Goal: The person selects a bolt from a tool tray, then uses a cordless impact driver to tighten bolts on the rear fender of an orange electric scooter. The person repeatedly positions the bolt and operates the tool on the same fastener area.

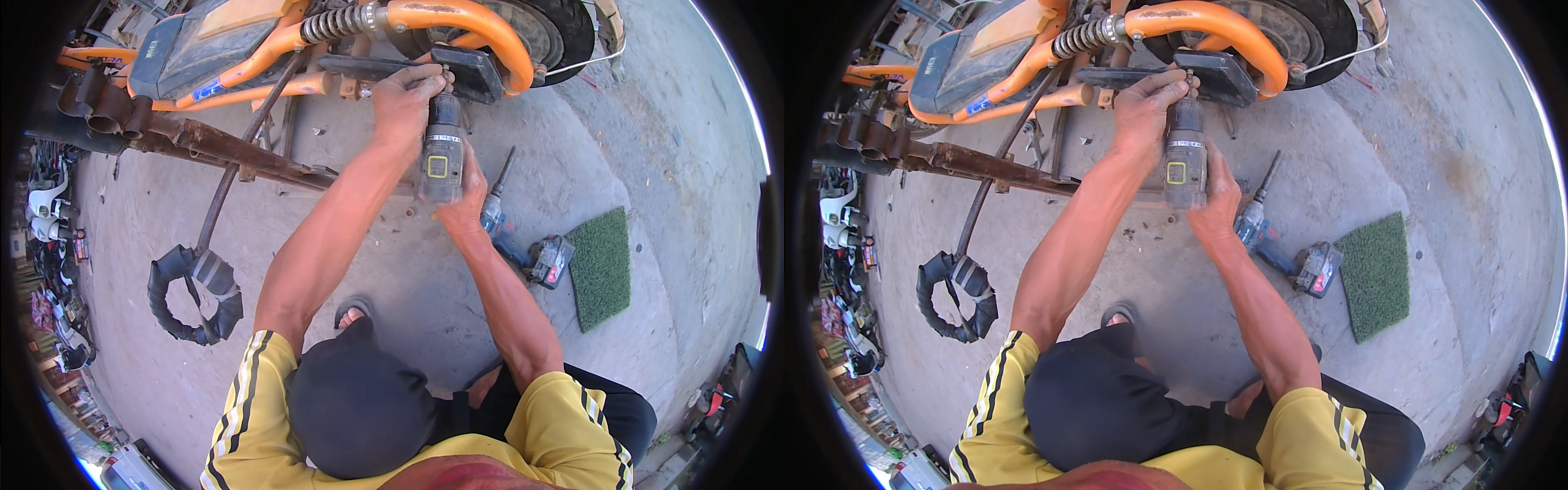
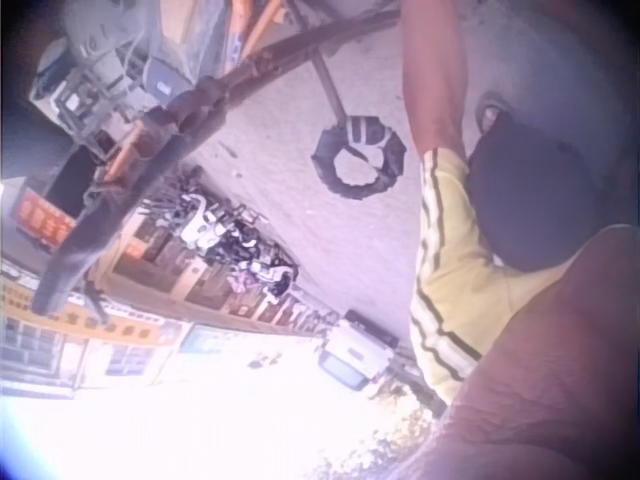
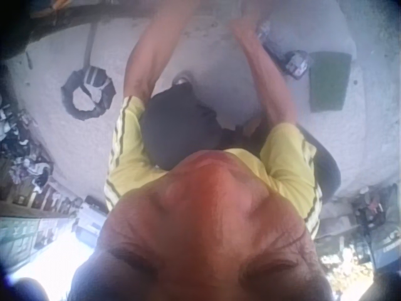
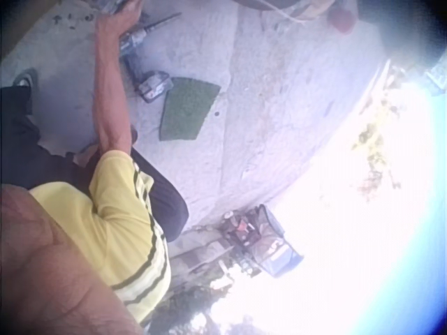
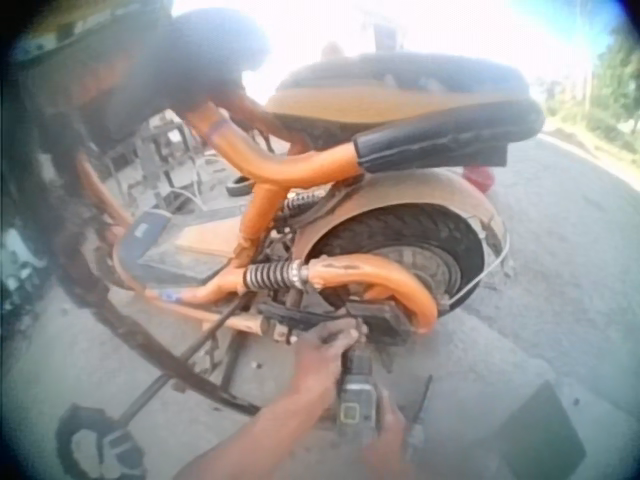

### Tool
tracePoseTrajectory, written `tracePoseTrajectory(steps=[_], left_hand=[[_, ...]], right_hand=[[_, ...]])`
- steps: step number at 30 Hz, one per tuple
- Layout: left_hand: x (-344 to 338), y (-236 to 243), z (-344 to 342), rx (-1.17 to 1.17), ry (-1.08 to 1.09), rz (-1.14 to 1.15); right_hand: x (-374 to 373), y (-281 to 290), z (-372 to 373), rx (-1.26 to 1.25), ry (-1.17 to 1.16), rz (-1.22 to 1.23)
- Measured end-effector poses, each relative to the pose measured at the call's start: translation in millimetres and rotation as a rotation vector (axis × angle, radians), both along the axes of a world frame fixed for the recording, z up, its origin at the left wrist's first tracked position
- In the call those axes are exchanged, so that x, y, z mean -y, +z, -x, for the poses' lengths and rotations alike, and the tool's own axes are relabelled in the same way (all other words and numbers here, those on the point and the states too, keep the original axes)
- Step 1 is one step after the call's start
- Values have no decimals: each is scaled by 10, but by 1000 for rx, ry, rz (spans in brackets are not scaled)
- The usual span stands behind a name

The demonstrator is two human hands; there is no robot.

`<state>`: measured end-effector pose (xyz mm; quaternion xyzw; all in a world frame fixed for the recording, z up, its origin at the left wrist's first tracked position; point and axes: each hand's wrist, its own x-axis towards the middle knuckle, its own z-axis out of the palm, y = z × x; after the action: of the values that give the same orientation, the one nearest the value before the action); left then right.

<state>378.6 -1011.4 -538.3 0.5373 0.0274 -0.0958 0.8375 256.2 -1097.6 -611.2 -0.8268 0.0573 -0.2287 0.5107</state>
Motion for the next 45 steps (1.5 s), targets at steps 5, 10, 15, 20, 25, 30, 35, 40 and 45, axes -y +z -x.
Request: tracePoseTrajectory(steps=[5, 10, 15, 20, 25, 30, 35, 40, 45], left_hand=[[1, -12, -32, 17, 26, -19], [-9, -30, -61, 38, 60, -142], [56, 132, -68, 116, 136, -352], [70, 261, -211, 79, 66, -266], [174, 320, -264, 119, 95, -579], [81, 371, -354, 52, 66, -570], [137, 503, -269, 25, 81, -493], [-117, 268, -212, 149, 127, -395], [59, 94, -152, 221, 207, -362]], right_hand=[[-58, -52, -110, -3, -14, -70], [-82, 10, -151, -8, 5, -137], [-101, -85, -209, 2, -6, -208], [-111, -47, -191, 61, -5, -256], [-110, 29, -195, 42, -30, -267], [-88, 124, -176, -15, 4, -256], [9, 172, -149, -41, 29, -201], [-42, 110, -114, 69, 56, -139], [40, -59, -133, 34, 46, 15]])
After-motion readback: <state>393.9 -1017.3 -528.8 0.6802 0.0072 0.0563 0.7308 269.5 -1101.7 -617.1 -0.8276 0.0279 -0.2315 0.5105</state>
